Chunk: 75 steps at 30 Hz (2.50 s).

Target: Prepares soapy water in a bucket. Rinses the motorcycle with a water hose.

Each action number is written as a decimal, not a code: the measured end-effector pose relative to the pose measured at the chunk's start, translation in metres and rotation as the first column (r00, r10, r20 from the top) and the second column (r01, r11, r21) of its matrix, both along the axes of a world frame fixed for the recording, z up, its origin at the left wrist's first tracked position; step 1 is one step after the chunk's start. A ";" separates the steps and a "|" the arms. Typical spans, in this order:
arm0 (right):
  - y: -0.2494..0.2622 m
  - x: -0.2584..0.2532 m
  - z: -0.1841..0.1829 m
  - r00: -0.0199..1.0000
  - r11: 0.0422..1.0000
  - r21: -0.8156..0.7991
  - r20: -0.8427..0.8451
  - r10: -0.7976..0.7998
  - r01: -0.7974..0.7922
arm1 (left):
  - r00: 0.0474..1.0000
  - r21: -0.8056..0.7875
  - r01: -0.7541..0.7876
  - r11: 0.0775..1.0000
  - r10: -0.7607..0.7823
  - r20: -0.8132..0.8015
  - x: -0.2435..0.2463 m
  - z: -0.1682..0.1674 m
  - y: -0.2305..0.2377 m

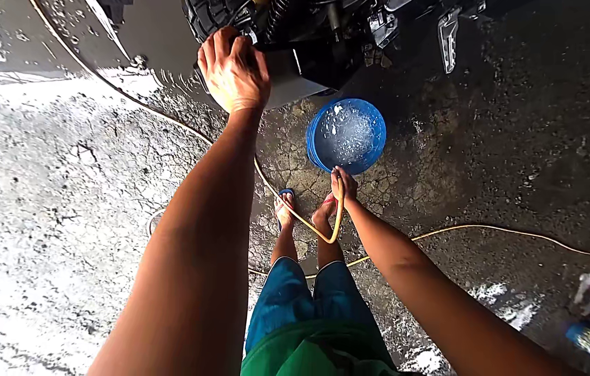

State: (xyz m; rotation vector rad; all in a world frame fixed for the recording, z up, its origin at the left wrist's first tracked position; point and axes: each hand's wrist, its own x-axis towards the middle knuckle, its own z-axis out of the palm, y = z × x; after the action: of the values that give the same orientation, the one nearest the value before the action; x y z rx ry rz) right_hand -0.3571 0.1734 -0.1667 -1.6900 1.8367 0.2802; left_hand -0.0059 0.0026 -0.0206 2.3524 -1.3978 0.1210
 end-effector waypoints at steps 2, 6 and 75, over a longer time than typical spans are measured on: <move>0.001 0.000 -0.003 1.000 1.000 -0.008 0.013 -0.004 0.004 | 1.000 -0.006 0.001 1.000 -0.001 0.001 0.000 0.000 0.000; 0.003 -0.001 -0.011 1.000 1.000 -0.001 0.022 0.000 0.000 | 1.000 -0.018 -0.003 1.000 0.004 0.016 0.002 -0.003 -0.001; -0.024 -0.008 0.021 0.994 0.995 0.098 0.108 0.018 -0.029 | 0.998 0.051 0.010 0.999 -0.013 0.057 0.000 0.006 0.005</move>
State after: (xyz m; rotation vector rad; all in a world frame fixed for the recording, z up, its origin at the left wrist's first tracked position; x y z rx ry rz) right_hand -0.3649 0.1492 -0.1462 -1.6279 1.6977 0.2805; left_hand -0.0062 0.0073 -0.0142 2.3994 -1.4574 0.1529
